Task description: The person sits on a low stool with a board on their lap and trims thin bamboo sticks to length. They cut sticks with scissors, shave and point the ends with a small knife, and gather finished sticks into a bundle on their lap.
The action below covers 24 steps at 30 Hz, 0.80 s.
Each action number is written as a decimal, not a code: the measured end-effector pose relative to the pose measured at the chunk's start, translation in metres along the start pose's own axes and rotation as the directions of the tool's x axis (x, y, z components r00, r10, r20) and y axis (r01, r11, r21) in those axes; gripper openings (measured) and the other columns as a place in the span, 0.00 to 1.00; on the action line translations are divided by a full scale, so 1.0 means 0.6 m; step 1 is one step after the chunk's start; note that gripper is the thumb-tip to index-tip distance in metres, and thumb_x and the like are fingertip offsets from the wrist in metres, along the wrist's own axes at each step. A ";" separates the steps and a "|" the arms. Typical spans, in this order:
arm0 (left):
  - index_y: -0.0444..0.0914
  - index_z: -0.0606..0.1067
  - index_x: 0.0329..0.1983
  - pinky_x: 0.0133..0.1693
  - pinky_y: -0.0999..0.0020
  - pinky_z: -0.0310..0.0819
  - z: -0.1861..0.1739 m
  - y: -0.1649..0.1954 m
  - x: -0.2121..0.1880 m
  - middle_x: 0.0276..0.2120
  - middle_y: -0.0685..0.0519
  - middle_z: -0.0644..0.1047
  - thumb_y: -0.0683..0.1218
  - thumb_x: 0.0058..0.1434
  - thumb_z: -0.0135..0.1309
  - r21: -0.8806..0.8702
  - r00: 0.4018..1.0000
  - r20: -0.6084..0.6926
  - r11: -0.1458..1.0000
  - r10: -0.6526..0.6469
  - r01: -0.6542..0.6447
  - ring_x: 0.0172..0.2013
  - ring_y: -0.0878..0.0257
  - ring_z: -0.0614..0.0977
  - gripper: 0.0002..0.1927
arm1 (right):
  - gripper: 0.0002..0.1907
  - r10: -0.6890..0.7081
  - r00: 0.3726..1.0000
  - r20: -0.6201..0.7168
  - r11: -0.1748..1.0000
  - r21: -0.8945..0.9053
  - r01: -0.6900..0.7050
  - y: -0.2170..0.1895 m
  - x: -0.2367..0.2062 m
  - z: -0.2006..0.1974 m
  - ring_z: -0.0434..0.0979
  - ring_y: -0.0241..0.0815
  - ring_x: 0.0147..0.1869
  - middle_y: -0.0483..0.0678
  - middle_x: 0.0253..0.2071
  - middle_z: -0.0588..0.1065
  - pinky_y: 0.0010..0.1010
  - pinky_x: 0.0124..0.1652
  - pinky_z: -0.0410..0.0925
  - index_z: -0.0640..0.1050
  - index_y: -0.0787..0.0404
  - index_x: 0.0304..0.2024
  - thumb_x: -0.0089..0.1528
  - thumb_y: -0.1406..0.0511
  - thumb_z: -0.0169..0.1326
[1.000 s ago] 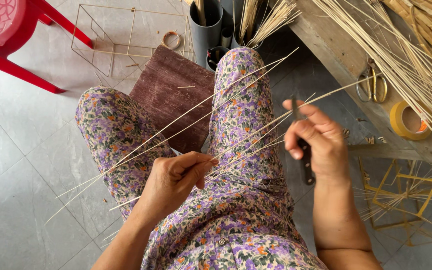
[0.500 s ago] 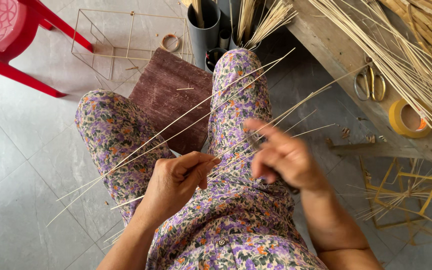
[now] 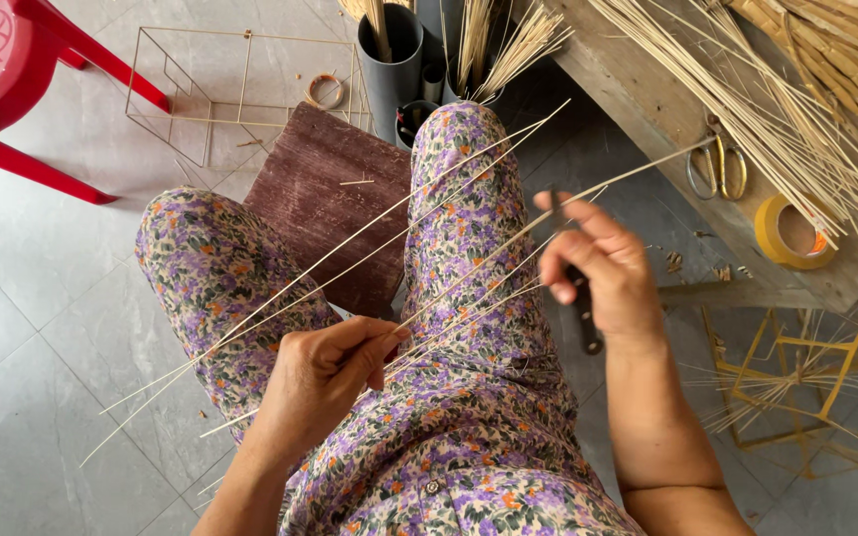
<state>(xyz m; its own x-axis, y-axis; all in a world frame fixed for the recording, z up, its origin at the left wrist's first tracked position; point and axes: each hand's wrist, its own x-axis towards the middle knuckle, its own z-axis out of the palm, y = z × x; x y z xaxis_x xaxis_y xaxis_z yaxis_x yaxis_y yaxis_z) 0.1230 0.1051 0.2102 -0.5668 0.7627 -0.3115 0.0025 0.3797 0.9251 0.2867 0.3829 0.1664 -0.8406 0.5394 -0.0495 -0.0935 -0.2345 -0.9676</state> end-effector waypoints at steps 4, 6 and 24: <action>0.38 0.84 0.43 0.23 0.75 0.71 -0.028 -0.008 -0.009 0.17 0.55 0.79 0.45 0.64 0.56 0.116 1.000 -0.004 0.993 -0.025 0.025 0.20 0.74 0.78 0.10 | 0.20 -0.071 0.981 -0.183 0.996 0.034 0.079 -0.015 0.010 -0.050 0.66 0.33 0.25 0.50 0.29 0.74 0.23 0.27 0.61 0.73 0.65 0.67 0.73 0.67 0.52; 0.39 0.85 0.44 0.21 0.74 0.68 -0.035 -0.011 -0.014 0.17 0.54 0.78 0.45 0.63 0.57 0.136 0.997 -0.047 0.989 -0.054 0.059 0.20 0.73 0.77 0.10 | 0.21 -0.112 0.962 -0.250 0.989 0.069 0.133 -0.026 0.013 -0.074 0.66 0.34 0.26 0.50 0.29 0.73 0.24 0.27 0.62 0.72 0.64 0.68 0.73 0.67 0.51; 0.30 0.77 0.54 0.37 0.71 0.74 -0.174 0.085 -0.063 0.40 0.49 0.75 0.35 0.75 0.48 -0.164 0.558 -0.659 0.628 0.504 -0.760 0.33 0.65 0.78 0.09 | 0.19 0.014 1.000 -0.025 0.986 0.164 -0.009 -0.010 0.003 -0.006 0.67 0.34 0.25 0.50 0.28 0.73 0.22 0.26 0.63 0.74 0.69 0.64 0.72 0.66 0.50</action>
<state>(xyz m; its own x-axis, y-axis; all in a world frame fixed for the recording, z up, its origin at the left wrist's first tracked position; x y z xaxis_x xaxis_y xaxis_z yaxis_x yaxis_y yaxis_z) 0.0588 0.0410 0.2917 -0.8581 0.2723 0.4353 0.2977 -0.4270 0.8538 0.2876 0.3881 0.1711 -0.8281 0.5563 -0.0689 -0.1720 -0.3692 -0.9133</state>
